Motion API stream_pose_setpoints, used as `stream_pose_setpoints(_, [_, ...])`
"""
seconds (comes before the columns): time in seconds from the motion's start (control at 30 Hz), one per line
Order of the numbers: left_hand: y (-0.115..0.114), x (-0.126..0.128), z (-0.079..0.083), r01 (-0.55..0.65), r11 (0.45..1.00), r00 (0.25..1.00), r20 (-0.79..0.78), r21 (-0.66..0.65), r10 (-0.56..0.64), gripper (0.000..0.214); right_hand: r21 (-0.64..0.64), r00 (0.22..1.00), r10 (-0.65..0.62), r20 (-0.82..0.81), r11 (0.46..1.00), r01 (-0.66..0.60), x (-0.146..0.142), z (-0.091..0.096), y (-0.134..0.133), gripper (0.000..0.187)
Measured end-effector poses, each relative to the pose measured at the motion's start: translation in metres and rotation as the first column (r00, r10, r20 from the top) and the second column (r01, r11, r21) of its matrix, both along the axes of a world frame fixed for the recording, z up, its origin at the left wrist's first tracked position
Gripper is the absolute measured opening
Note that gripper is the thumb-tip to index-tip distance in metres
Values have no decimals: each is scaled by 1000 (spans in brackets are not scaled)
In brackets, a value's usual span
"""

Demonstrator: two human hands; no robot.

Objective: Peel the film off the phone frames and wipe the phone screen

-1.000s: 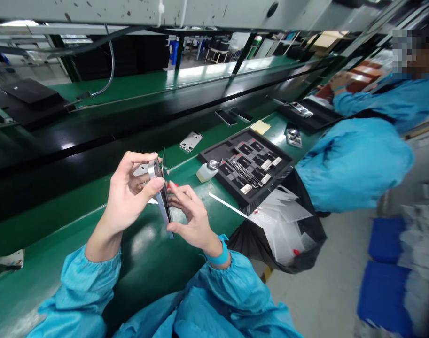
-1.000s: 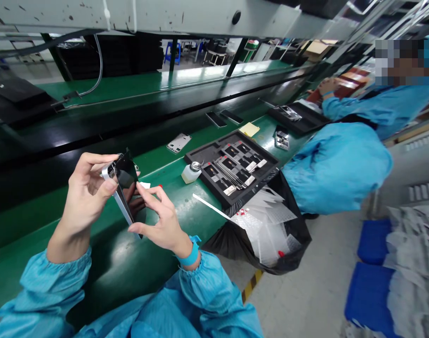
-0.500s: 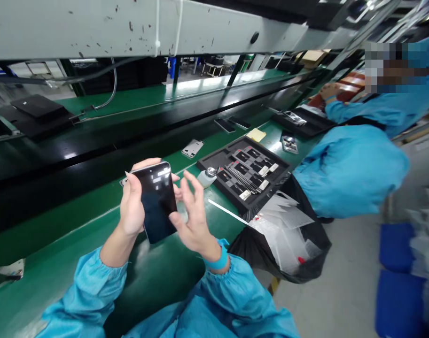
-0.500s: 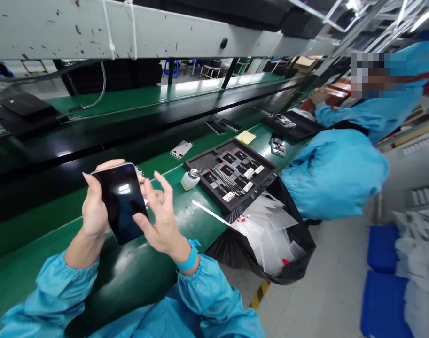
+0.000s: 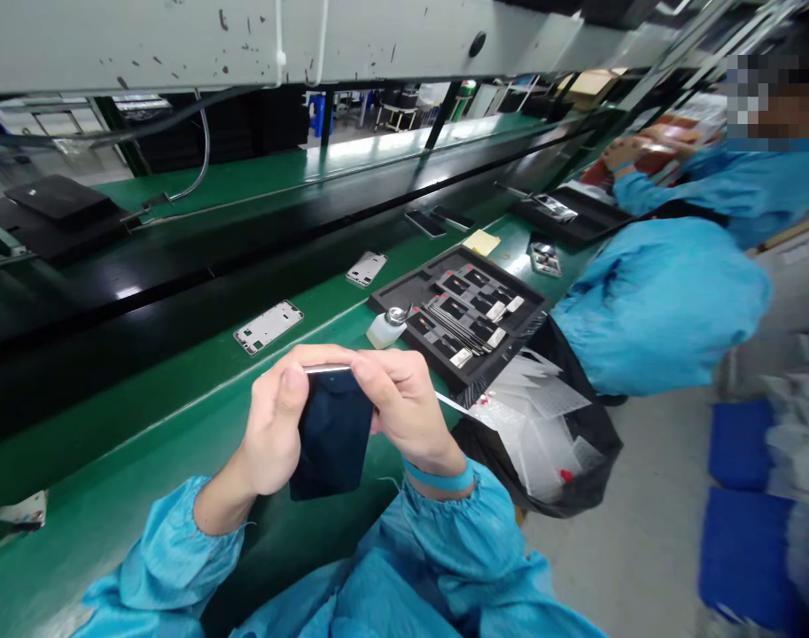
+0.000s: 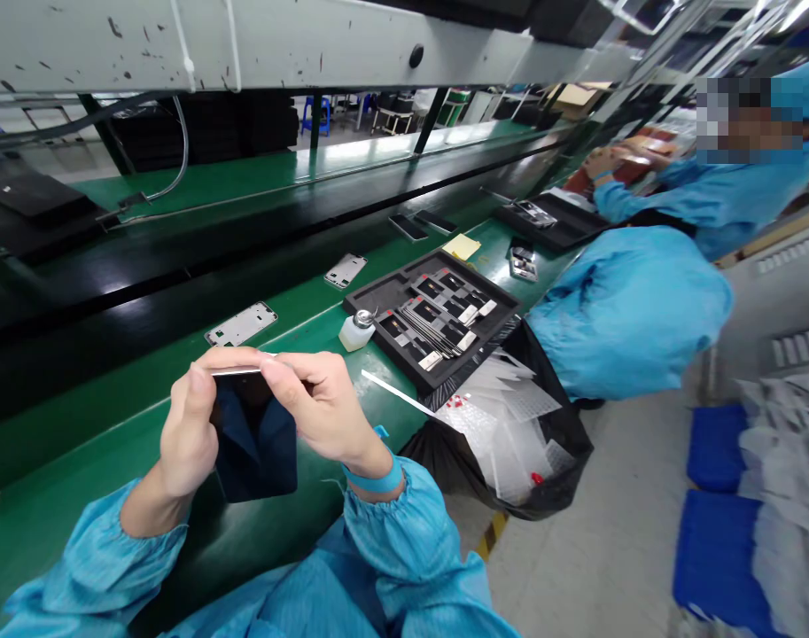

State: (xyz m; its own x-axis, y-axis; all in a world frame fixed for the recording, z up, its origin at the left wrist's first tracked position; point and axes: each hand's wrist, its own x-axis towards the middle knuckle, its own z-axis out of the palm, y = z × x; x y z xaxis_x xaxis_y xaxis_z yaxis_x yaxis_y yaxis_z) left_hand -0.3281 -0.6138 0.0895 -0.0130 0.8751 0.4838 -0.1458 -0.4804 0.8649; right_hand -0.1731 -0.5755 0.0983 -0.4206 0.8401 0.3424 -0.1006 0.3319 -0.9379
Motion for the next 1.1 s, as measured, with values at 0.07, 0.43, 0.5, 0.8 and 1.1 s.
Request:
stream_pose_setpoints(0.07, [3,3,-2,-52,998,997,-47,27,53,51,11,1000,-31,0,999,31,-1,-1,6,73])
stream_pose_setpoints(0.43, [36,-23,13,-43,953,813,544,-301,208,59,-163,879,469,82,877,-452,16,-69,-3,72])
stream_pose_setpoints(0.5, [36,-21,14,-24,941,805,551,-337,218,59,-144,898,427,102,900,-411,18,-74,-4,71])
stream_pose_setpoints(0.8, [38,-9,7,-111,928,766,565,-355,307,47,-237,953,284,-108,923,-302,-7,-106,-7,77])
stream_pose_setpoints(1.1, [46,-14,1,-199,922,733,574,-331,364,38,-318,926,353,-133,870,-377,-33,-111,-2,82])
